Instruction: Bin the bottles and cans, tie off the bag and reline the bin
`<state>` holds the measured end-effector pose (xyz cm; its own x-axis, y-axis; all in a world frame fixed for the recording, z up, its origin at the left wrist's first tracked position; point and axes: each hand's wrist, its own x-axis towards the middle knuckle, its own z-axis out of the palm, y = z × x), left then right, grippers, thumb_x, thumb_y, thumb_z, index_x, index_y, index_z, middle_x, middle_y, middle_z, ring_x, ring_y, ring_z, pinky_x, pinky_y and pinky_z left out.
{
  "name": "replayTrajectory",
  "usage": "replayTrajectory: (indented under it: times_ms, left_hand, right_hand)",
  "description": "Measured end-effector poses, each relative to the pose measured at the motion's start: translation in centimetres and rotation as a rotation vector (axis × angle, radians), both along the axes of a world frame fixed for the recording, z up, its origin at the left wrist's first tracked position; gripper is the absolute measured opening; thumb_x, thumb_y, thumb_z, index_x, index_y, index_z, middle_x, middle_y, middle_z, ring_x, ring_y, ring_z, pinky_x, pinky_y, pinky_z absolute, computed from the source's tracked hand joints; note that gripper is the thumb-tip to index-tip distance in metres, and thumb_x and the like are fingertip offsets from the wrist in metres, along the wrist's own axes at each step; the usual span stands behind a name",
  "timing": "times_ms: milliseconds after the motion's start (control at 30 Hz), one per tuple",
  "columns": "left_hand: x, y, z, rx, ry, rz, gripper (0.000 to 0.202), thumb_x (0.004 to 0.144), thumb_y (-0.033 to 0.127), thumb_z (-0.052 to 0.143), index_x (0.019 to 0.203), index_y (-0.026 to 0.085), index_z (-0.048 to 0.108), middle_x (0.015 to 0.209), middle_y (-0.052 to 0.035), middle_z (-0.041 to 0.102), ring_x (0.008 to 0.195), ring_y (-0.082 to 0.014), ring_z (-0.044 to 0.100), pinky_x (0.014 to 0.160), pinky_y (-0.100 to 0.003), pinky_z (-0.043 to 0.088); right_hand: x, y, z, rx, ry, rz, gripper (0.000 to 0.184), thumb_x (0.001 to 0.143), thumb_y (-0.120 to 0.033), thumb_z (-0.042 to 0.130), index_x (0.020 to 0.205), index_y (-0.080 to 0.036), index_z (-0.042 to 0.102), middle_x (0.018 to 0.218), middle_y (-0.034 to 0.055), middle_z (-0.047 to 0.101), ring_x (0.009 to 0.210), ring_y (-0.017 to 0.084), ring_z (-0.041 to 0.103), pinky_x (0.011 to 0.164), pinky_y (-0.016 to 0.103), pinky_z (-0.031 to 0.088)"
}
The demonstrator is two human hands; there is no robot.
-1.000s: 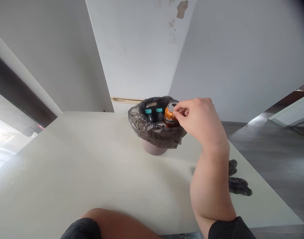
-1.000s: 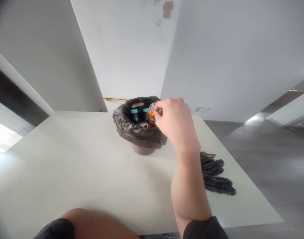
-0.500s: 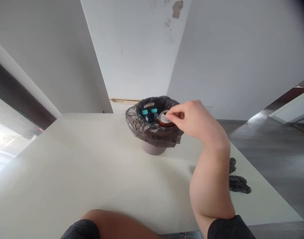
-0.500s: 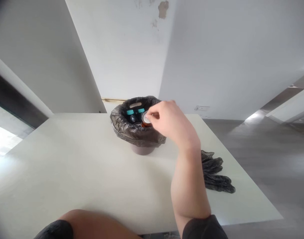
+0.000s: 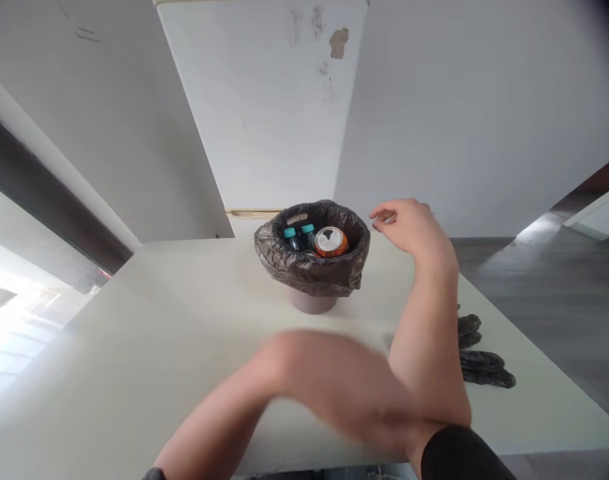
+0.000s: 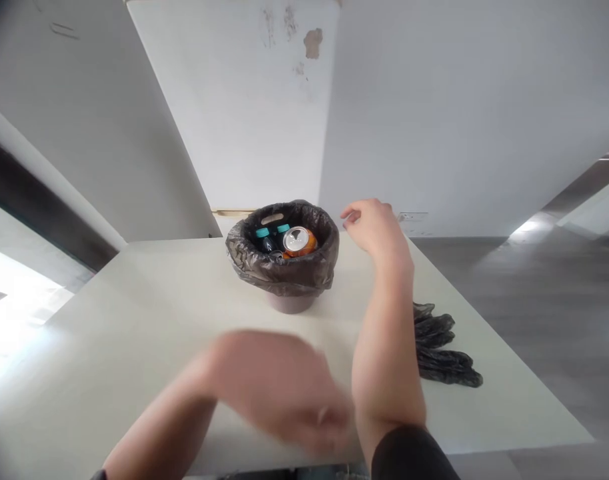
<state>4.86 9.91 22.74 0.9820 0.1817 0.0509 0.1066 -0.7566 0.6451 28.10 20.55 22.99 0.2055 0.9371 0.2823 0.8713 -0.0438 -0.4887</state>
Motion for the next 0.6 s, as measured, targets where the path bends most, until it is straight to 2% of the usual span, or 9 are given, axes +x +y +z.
replayTrajectory:
  times_ms: [67, 100, 167, 200, 233, 300, 433, 533, 600]
  left_hand:
    - [-1.8, 2.0, 1.5, -0.019, -0.307, 0.328, 0.029, 0.104, 0.044, 0.056, 0.081, 0.026, 0.059, 0.074, -0.0019, 0.062, 0.065, -0.0158, 0.057, 0.058, -0.031, 0.048]
    - [-2.9, 3.2, 2.0, -0.029, -0.553, 0.612, 0.030, 0.105, 0.040, 0.051, 0.079, 0.025, 0.054, 0.071, -0.0013, 0.058, 0.063, -0.0153, 0.053, 0.058, -0.031, 0.045]
    - [-5.1, 5.7, 2.1, -0.006, -1.024, 1.055, 0.034, 0.103, 0.039, 0.046, 0.073, 0.024, 0.045, 0.064, 0.0003, 0.046, 0.055, -0.0135, 0.042, 0.053, -0.030, 0.036]
    - [-6.2, 7.0, 1.8, 0.003, -1.126, 1.210, 0.034, 0.102, 0.039, 0.047, 0.071, 0.024, 0.041, 0.063, 0.0009, 0.042, 0.053, -0.0131, 0.038, 0.051, -0.030, 0.032]
    - [-7.3, 8.2, 1.3, 0.021, -1.124, 1.345, 0.035, 0.098, 0.038, 0.051, 0.070, 0.023, 0.038, 0.062, 0.0013, 0.039, 0.053, -0.0129, 0.037, 0.051, -0.030, 0.030]
    - [-9.2, 10.1, 0.1, 0.071, -0.814, 1.555, 0.036, 0.094, 0.043, 0.058, 0.068, 0.023, 0.042, 0.064, -0.0002, 0.046, 0.060, -0.0155, 0.047, 0.055, -0.029, 0.033]
    - [-11.5, 11.7, -1.6, -0.095, -0.192, 1.682, 0.046, 0.090, 0.069, 0.061, 0.095, 0.023, 0.063, 0.098, -0.0107, 0.074, 0.091, -0.0292, 0.070, 0.071, -0.037, 0.050]
    - [-11.7, 11.7, -1.8, -0.384, -0.116, 1.497, 0.056, 0.084, 0.073, 0.070, 0.108, 0.023, 0.063, 0.105, -0.0110, 0.077, 0.090, -0.0287, 0.076, 0.081, -0.042, 0.058]
    - [-11.7, 11.7, -1.7, -0.429, -0.184, 1.383, 0.054, 0.080, 0.066, 0.079, 0.109, 0.024, 0.062, 0.095, -0.0066, 0.077, 0.084, -0.0254, 0.076, 0.084, -0.042, 0.060]
  right_hand:
    - [0.7, 0.5, -0.3, -0.128, -0.034, 0.010, 0.032, 0.087, -0.022, 0.064, 0.114, -0.023, 0.081, 0.107, 0.0099, 0.081, 0.095, 0.025, 0.071, 0.072, 0.033, 0.051]
    - [1.0, 0.7, -0.4, -0.214, -0.046, 0.037, 0.034, 0.086, -0.022, 0.065, 0.117, -0.023, 0.079, 0.105, 0.0100, 0.081, 0.093, 0.024, 0.072, 0.071, 0.032, 0.051]
    - [1.1, 0.6, -0.4, -0.417, -0.074, 0.118, 0.038, 0.085, -0.026, 0.069, 0.123, -0.024, 0.076, 0.097, 0.0098, 0.080, 0.087, 0.024, 0.073, 0.069, 0.031, 0.051]
    - [1.1, 0.5, -0.3, -0.513, -0.091, 0.161, 0.040, 0.084, -0.030, 0.072, 0.124, -0.025, 0.075, 0.092, 0.0093, 0.079, 0.085, 0.024, 0.074, 0.069, 0.032, 0.051]
    - [1.0, 0.3, -0.2, -0.591, -0.107, 0.196, 0.041, 0.084, -0.035, 0.074, 0.124, -0.026, 0.074, 0.088, 0.0087, 0.078, 0.083, 0.025, 0.074, 0.069, 0.033, 0.052]
    - [0.7, 0.0, 0.0, -0.677, -0.128, 0.235, 0.043, 0.083, -0.046, 0.077, 0.122, -0.028, 0.074, 0.085, 0.0084, 0.077, 0.080, 0.027, 0.075, 0.069, 0.036, 0.053]
    - [0.5, 0.4, -0.4, -0.645, -0.042, 0.347, 0.048, 0.077, -0.046, 0.083, 0.119, -0.029, 0.069, 0.104, 0.0091, 0.078, 0.080, 0.027, 0.075, 0.066, 0.036, 0.056]
    - [0.9, 1.5, -1.4, -0.658, 0.127, 0.478, 0.056, 0.072, -0.032, 0.086, 0.123, -0.030, 0.064, 0.122, 0.0077, 0.075, 0.098, 0.027, 0.075, 0.067, 0.032, 0.061]
    - [1.2, 2.3, -2.0, -0.641, 0.192, 0.482, 0.055, 0.071, -0.026, 0.085, 0.121, -0.027, 0.061, 0.123, 0.0082, 0.075, 0.101, 0.026, 0.074, 0.070, 0.032, 0.062]
